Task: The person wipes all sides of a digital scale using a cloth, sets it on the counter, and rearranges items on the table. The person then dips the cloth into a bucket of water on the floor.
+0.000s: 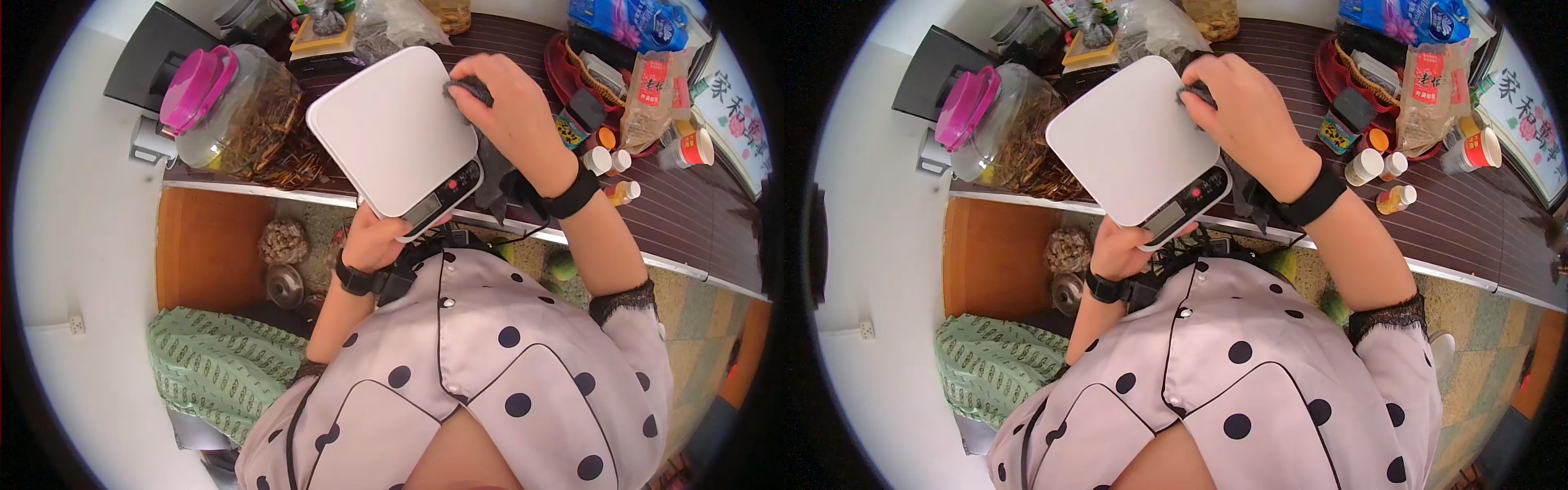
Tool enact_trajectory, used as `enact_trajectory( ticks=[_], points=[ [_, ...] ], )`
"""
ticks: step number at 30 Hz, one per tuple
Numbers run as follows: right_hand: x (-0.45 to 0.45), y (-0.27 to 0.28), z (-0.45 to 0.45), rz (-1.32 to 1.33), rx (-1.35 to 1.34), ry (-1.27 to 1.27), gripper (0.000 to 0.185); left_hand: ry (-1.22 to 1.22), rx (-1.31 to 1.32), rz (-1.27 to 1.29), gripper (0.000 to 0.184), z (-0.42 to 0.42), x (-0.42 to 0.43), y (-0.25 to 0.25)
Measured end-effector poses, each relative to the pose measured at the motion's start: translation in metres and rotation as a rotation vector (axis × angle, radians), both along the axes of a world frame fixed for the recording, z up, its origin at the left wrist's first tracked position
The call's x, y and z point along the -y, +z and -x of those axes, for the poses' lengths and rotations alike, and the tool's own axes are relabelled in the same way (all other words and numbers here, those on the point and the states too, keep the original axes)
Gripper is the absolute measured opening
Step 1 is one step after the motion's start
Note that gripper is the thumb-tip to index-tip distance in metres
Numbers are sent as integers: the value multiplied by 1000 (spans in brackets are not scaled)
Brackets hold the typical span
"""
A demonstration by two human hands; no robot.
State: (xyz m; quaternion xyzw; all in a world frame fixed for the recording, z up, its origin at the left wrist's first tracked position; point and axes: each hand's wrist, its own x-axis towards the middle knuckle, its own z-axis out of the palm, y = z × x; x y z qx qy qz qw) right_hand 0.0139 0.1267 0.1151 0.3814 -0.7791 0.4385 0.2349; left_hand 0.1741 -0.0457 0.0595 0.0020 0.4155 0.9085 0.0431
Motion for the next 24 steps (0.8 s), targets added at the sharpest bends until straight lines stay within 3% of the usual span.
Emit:
enact_trajectory(
  ticks=[13, 15, 24],
  points=[
    [47, 14, -14, 110, -45, 54, 14, -15, 49, 83, 63, 10, -3, -15],
    [51, 19, -21, 112, -127, 156, 17, -58, 71, 114, 61, 11, -1, -24],
    [32, -27, -60, -91, -3, 581, 23, 84, 130, 103, 61, 9, 10, -31]
  ],
)
